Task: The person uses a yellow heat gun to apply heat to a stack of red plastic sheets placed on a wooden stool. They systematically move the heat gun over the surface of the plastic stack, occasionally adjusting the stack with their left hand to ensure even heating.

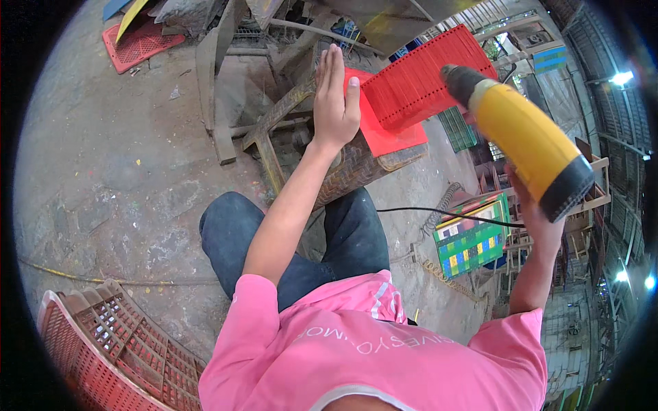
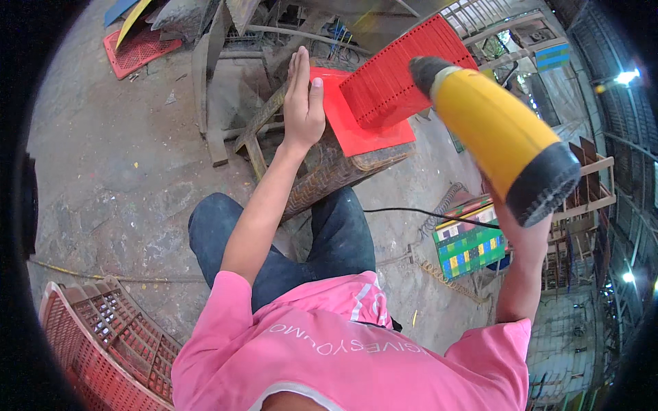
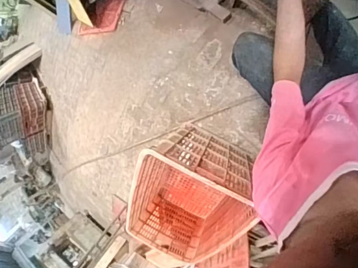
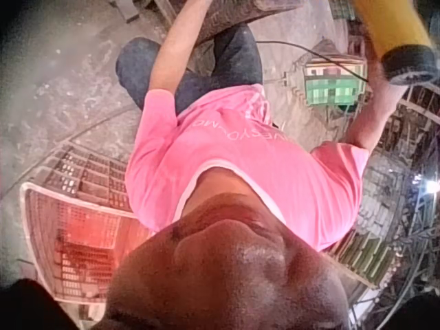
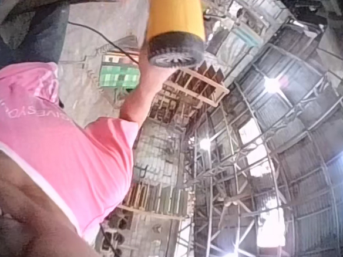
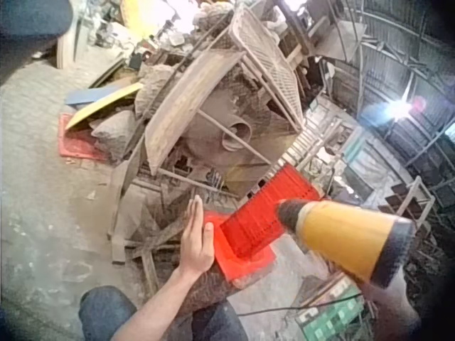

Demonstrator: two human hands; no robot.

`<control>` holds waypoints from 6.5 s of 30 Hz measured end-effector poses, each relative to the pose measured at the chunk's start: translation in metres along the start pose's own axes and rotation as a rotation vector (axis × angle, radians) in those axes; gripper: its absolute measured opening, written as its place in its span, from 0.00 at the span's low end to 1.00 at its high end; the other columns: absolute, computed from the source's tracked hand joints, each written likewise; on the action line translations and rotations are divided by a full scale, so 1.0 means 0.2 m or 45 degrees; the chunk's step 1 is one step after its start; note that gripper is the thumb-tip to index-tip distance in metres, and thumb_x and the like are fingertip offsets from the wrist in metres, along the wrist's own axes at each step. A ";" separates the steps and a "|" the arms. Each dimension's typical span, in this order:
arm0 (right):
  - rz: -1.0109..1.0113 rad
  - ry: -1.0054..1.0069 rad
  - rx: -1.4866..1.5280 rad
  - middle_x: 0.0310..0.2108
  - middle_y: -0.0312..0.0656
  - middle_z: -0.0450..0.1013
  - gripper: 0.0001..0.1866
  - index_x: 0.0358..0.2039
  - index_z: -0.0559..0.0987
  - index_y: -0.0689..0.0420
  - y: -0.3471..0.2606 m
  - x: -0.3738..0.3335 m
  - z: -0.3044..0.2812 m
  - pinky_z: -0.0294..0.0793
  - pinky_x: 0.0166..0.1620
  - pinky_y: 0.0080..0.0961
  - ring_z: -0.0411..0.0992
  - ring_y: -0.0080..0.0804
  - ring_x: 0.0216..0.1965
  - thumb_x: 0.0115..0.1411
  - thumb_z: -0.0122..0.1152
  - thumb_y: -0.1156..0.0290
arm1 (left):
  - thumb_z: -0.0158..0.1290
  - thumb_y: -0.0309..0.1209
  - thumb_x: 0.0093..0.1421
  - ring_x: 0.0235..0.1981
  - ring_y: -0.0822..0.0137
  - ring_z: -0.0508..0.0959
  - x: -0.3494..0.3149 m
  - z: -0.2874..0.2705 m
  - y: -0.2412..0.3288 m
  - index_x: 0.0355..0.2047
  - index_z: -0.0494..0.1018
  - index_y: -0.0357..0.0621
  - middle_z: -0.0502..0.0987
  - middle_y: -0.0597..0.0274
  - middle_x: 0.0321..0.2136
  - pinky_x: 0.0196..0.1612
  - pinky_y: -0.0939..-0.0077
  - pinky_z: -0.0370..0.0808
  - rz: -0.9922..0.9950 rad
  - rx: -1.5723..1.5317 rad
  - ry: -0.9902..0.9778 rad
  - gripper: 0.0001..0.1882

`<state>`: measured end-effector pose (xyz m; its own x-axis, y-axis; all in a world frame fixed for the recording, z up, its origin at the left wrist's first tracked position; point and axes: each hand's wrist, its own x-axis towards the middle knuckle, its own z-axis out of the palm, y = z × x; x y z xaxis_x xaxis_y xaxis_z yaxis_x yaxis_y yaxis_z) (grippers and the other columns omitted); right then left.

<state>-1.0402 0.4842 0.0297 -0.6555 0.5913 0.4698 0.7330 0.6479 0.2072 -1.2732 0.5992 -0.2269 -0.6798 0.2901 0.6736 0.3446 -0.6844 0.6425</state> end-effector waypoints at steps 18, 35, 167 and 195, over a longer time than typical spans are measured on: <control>-0.212 -0.345 -0.376 0.47 0.45 0.73 0.21 0.49 0.74 0.58 0.21 -0.23 0.04 0.67 0.53 0.35 0.71 0.40 0.51 0.54 0.65 0.72 | 0.37 0.37 0.67 0.65 0.42 0.53 -0.03 0.05 0.01 0.62 0.53 0.27 0.55 0.37 0.62 0.67 0.58 0.46 0.023 0.003 -0.009 0.29; 0.557 -0.277 0.380 0.39 0.41 0.77 0.18 0.42 0.77 0.58 0.27 -0.41 0.26 0.72 0.45 0.28 0.75 0.33 0.40 0.52 0.69 0.67 | 0.42 0.34 0.64 0.65 0.43 0.55 -0.04 0.06 0.05 0.60 0.57 0.28 0.60 0.40 0.60 0.67 0.53 0.45 0.113 0.191 -0.188 0.28; 1.092 0.676 1.712 0.25 0.36 0.73 0.08 0.33 0.76 0.59 0.75 -0.54 0.50 0.68 0.24 0.18 0.69 0.20 0.21 0.55 0.65 0.72 | 0.42 0.28 0.61 0.67 0.43 0.47 0.26 0.60 0.49 0.62 0.55 0.30 0.52 0.40 0.64 0.66 0.53 0.46 0.775 0.434 -0.495 0.28; 0.986 0.547 1.669 0.25 0.32 0.73 0.15 0.38 0.77 0.60 0.68 -0.46 0.51 0.68 0.25 0.18 0.68 0.18 0.21 0.54 0.68 0.67 | 0.37 0.29 0.63 0.68 0.45 0.44 0.34 0.72 0.46 0.64 0.48 0.30 0.47 0.40 0.66 0.68 0.56 0.40 0.880 0.434 -0.533 0.30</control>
<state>-0.8988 0.5665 -0.0737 0.0527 0.9350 0.3507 0.0427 0.3488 -0.9362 -1.1942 0.6522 -0.0687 0.0227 0.1517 0.9882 0.8119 -0.5796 0.0703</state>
